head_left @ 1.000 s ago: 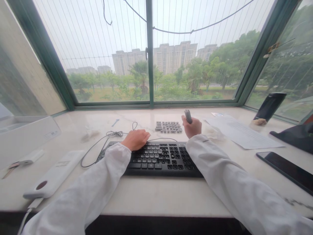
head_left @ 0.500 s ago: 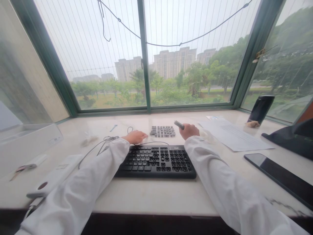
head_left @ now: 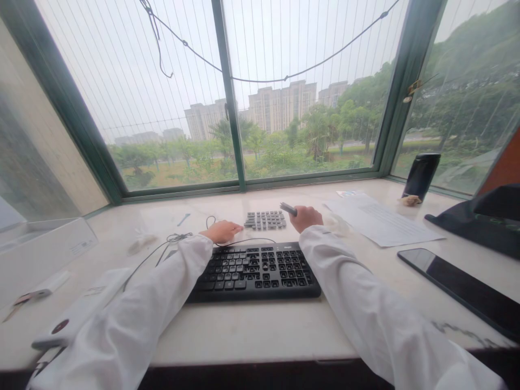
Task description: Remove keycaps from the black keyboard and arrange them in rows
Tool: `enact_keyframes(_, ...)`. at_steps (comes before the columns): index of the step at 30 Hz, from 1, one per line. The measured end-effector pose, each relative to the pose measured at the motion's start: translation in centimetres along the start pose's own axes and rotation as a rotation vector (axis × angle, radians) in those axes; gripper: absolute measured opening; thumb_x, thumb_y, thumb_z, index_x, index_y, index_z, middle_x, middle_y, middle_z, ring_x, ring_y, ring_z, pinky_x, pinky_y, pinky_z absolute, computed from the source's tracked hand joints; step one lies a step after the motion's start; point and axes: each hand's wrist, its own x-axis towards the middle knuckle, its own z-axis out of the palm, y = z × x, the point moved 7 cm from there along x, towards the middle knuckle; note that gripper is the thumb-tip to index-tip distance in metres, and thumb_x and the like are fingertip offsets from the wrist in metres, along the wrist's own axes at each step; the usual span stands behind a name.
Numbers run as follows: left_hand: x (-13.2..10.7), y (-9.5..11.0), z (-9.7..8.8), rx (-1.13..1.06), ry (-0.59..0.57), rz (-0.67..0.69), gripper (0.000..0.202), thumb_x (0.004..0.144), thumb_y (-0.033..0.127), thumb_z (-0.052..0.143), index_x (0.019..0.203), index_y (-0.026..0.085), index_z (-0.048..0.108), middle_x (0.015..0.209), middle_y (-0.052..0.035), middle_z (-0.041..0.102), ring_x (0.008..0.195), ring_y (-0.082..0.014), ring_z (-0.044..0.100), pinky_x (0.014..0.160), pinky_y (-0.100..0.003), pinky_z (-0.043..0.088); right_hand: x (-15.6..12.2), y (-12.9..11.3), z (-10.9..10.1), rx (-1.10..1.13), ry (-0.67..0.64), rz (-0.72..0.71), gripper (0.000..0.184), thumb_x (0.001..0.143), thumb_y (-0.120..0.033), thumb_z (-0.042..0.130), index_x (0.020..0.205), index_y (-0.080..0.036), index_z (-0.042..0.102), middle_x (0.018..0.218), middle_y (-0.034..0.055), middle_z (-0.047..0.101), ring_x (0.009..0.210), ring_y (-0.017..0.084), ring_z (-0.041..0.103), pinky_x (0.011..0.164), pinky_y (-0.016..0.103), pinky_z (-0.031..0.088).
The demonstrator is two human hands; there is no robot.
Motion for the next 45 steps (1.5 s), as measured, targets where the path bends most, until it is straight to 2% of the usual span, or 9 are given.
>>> enact_keyframes(8, -2.5, 0.5, -2.0, 0.014, 0.079, -0.01, 0.049, 0.096, 0.051, 0.027, 0.12, 0.03, 0.064, 0.115, -0.0067, 0.068, 0.104, -0.0256, 0.062, 0.086, -0.037, 0.047, 0.1, -0.2, 0.0, 0.0, 0.017, -0.02, 0.034, 0.087, -0.039, 0.046, 0.089, -0.02, 0.073, 0.083, 0.0116, 0.071, 0.075, 0.023, 0.065, 0.064, 0.03, 0.041)
enact_keyframes(14, -7.2, 2.8, -4.4, -0.166, 0.279, 0.193, 0.041, 0.094, 0.05, 0.038, 0.108, 0.027, 0.07, 0.103, -0.0032, 0.072, 0.091, -0.019, 0.065, 0.08, -0.029, 0.048, -0.5, -1.1, -1.2, 0.149, 0.088, -0.032, 0.031, 0.086, -0.038, 0.048, 0.074, -0.019, 0.07, 0.073, 0.0097, 0.069, 0.069, 0.022, 0.062, 0.059, 0.029, 0.036)
enact_keyframes(17, -8.8, 3.8, -4.6, -0.237, 0.372, 0.25, 0.035, 0.094, 0.046, 0.044, 0.099, 0.027, 0.072, 0.098, -0.0022, 0.071, 0.086, -0.016, 0.065, 0.076, -0.026, 0.048, -1.1, -2.3, -2.2, 0.427, 0.138, -0.037, 0.042, 0.086, -0.047, 0.048, 0.057, -0.019, 0.06, 0.058, 0.007, 0.062, 0.06, 0.019, 0.057, 0.056, 0.029, 0.035)
enact_keyframes(20, -9.4, 4.7, -4.2, -0.225, 0.395, 0.284, 0.028, 0.092, 0.044, 0.051, 0.097, 0.028, 0.073, 0.098, -0.0015, 0.069, 0.083, -0.015, 0.064, 0.074, -0.025, 0.047, -2.4, -4.1, -2.3, 0.867, 0.138, 0.005, 0.051, 0.083, -0.058, 0.05, 0.049, -0.02, 0.046, 0.044, 0.0016, 0.049, 0.046, 0.014, 0.047, 0.048, 0.027, 0.033)
enact_keyframes(23, -9.5, 5.5, -3.6, -0.157, 0.382, 0.304, 0.023, 0.089, 0.043, 0.056, 0.097, 0.03, 0.073, 0.098, 0.0, 0.068, 0.081, -0.0151, 0.064, 0.071, -0.025, 0.046, -4.3, -7.3, -1.0, 1.355, -0.022, 0.021, 0.052, 0.078, -0.064, 0.056, 0.051, -0.022, 0.038, 0.04, -0.0049, 0.037, 0.035, 0.008, 0.032, 0.038, 0.025, 0.025)
enact_keyframes(26, -9.6, 5.9, -3.2, -0.096, 0.38, 0.294, 0.021, 0.089, 0.041, 0.056, 0.095, 0.031, 0.073, 0.095, 0.0012, 0.069, 0.078, -0.0156, 0.065, 0.064, -0.024, 0.044, -6.2, -10.4, 0.4, 1.573, -0.21, 0.02, 0.055, 0.072, -0.064, 0.064, 0.051, -0.022, 0.035, 0.04, -0.0075, 0.032, 0.033, 0.005, 0.025, 0.034, 0.024, 0.02)
enact_keyframes(30, -9.6, 6.0, -3.1, -0.055, 0.393, 0.262, 0.022, 0.09, 0.039, 0.055, 0.093, 0.029, 0.074, 0.093, -0.0007, 0.068, 0.078, -0.0162, 0.065, 0.062, -0.024, 0.044, -7.1, -12.5, 1.3, 1.666, -0.29, 0.02, 0.056, 0.069, -0.062, 0.069, 0.053, -0.021, 0.035, 0.04, -0.0091, 0.029, 0.033, 0.004, 0.023, 0.032, 0.021, 0.017)
enact_keyframes(38, -9.6, 6.9, -3.0, 0.033, 0.379, 0.264, 0.026, 0.092, 0.035, 0.05, 0.092, 0.023, 0.073, 0.091, -0.0052, 0.066, 0.072, -0.0181, 0.065, 0.062, -0.027, 0.048, -5.6, -13.6, 3.1, 1.741, -0.092, 0.146, 0.056, 0.067, -0.064, 0.069, 0.053, -0.021, 0.035, 0.042, -0.0085, 0.032, 0.034, 0.004, 0.026, 0.032, 0.022, 0.02)
enact_keyframes(45, -9.6, 7.3, -2.8, 0.097, 0.363, 0.259, 0.027, 0.094, 0.03, 0.044, 0.095, 0.018, 0.068, 0.094, -0.0066, 0.064, 0.071, -0.02, 0.065, 0.06, -0.03, 0.051, -6.3, -14.0, 4.1, 1.763, -0.174, 0.08, 0.056, 0.065, -0.064, 0.07, 0.056, -0.021, 0.037, 0.045, -0.0092, 0.031, 0.038, 0.005, 0.024, 0.037, 0.023, 0.021)
